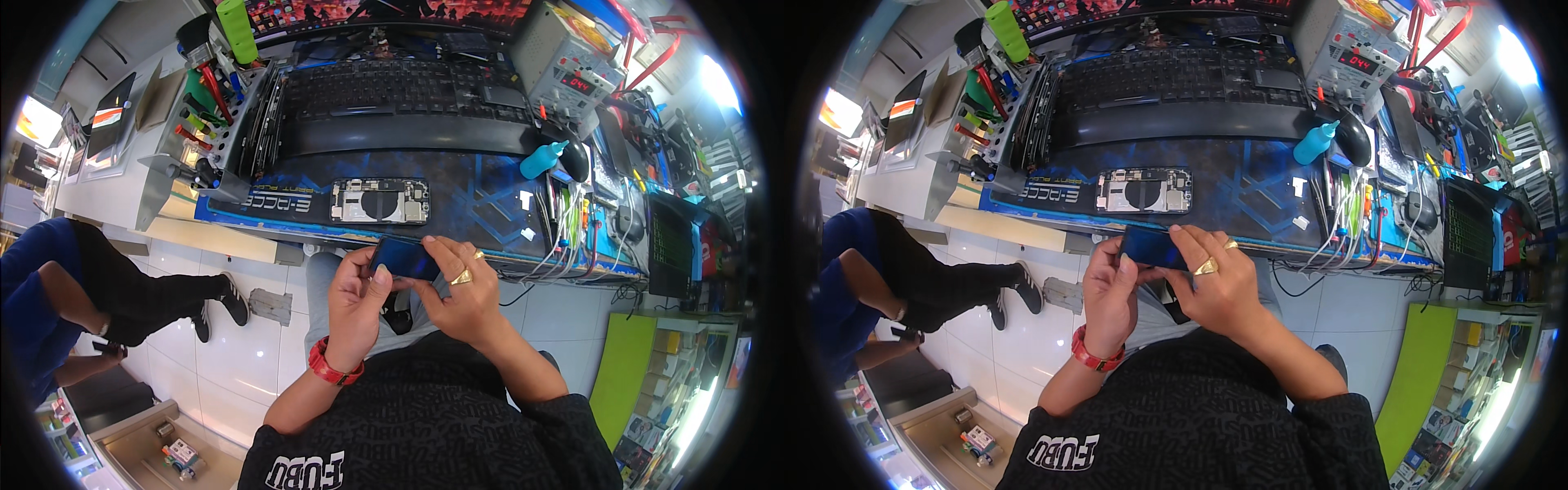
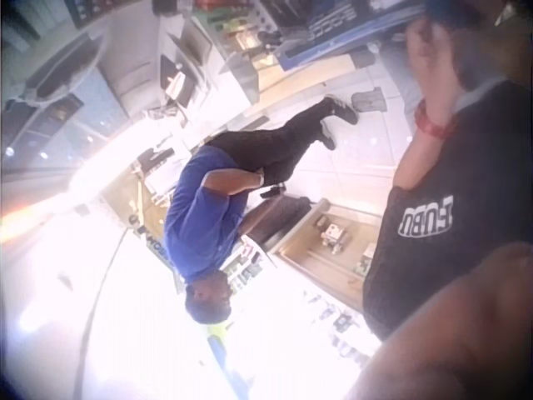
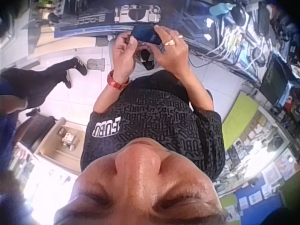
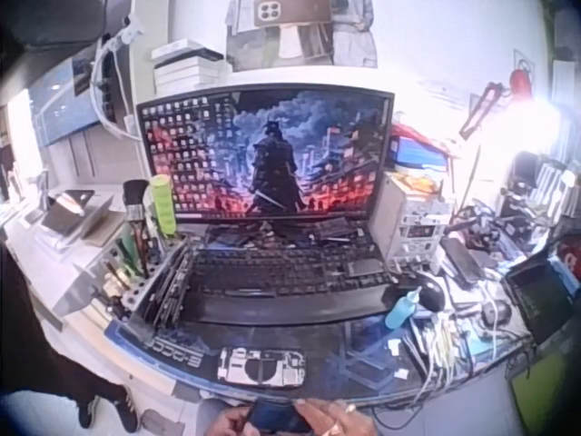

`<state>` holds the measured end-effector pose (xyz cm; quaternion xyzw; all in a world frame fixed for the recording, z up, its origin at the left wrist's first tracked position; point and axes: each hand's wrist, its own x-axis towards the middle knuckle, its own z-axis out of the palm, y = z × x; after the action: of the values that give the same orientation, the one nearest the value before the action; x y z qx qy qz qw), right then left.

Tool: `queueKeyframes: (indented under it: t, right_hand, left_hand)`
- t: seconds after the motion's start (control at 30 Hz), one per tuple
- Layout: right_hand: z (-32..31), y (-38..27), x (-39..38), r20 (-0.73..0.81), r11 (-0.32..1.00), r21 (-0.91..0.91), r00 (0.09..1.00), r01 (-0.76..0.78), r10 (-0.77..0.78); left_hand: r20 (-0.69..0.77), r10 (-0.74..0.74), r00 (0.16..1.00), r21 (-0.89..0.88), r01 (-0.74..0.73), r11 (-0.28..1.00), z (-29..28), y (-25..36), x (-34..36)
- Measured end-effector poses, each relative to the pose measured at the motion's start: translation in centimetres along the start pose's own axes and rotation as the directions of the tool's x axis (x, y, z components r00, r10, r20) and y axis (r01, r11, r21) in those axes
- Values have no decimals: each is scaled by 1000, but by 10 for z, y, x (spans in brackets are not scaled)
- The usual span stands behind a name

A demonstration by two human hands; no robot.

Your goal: The person takes a replacement screen out of a plastic tray, picks up a disassembled mobile phone, and fits the screen assembly into the metal frame.

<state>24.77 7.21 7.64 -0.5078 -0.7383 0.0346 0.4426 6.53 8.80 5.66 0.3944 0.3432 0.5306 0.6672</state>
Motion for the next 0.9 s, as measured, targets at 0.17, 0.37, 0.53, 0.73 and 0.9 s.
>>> queueKeyframes:
  t: [0.17,0.37,0.53,0.73,0.9]
  right_hand:
    - [-1,-15,-1,26,807,488,929,-333,368]
    - [-17,3,-8,517,182,711,680,-679,520]
    - [-16,3,-6,646,44,683,632,-729,428]
    - [-4,-28,-12,610,230,642,670,-731,423]
    - [0,-32,-9,384,703,542,880,-460,280]
  left_hand:
    - [-44,-53,998,-95,49,994,-8,1,0]
    - [-67,-101,993,-173,88,981,-12,0,3]
    - [-83,-265,961,-350,221,911,-2,7,1]
    - [-61,-447,893,-451,374,810,8,16,-1]
    - [114,-485,867,-595,450,666,-7,9,-2]
